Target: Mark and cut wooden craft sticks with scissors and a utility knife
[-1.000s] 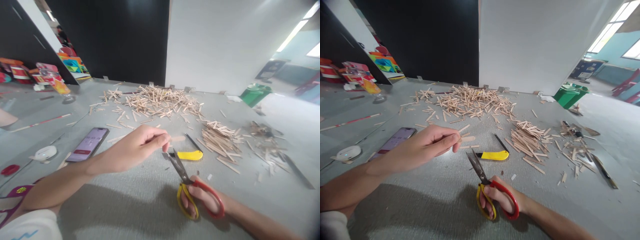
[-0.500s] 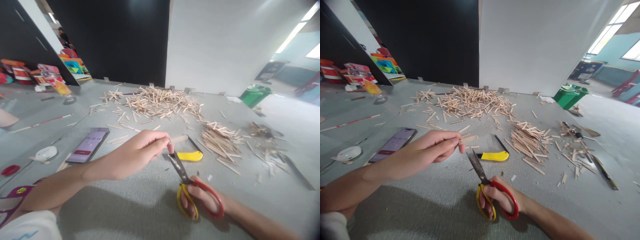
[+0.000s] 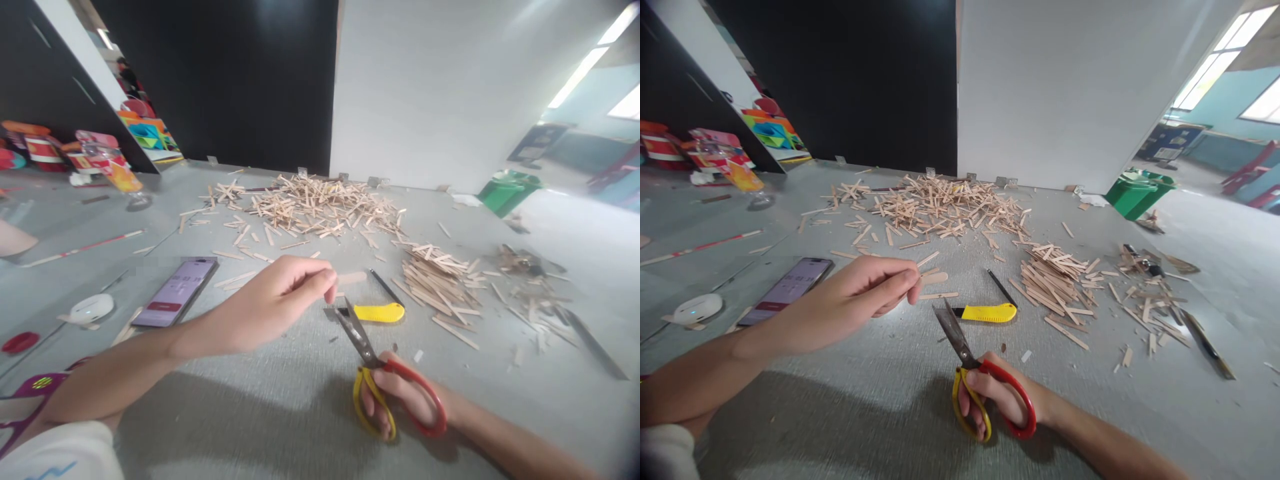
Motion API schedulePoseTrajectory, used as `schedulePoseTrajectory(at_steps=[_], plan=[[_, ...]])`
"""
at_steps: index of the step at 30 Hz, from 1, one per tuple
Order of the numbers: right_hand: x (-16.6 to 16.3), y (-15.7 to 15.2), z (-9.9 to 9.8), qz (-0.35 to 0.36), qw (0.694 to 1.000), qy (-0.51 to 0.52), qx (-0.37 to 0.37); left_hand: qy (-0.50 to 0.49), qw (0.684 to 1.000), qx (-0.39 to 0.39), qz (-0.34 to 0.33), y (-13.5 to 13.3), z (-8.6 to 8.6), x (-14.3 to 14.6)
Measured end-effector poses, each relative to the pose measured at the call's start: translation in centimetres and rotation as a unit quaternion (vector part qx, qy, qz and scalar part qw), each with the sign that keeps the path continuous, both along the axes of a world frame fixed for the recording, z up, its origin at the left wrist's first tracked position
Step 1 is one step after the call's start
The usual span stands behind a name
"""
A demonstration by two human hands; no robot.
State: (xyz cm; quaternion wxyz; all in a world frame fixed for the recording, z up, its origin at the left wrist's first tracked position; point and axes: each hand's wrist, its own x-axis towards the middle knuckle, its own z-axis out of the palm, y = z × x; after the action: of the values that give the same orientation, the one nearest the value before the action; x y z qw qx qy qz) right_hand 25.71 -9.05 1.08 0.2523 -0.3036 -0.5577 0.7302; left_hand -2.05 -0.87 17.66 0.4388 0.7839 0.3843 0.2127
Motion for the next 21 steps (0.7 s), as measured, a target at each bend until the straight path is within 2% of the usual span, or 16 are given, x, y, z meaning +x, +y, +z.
schedulePoseTrajectory(at_steps=[7, 14, 21], plan=[[-0.08, 0.02, 0.22, -0.003, 1.000, 0.002, -0.001, -0.027, 0.995, -0.018, -0.091, -0.66, 0.07, -0.11], [0.03, -0.04, 0.27, 0.001, 1.000, -0.003, 0.001, -0.036, 0.996, -0.038, -0.076, -0.54, 0.40, 0.01], [0.15, 0.07, -0.03, 0.003, 1.000, -0.006, 0.006, -0.066, 0.991, -0.077, -0.090, -0.47, -0.13, -0.33]])
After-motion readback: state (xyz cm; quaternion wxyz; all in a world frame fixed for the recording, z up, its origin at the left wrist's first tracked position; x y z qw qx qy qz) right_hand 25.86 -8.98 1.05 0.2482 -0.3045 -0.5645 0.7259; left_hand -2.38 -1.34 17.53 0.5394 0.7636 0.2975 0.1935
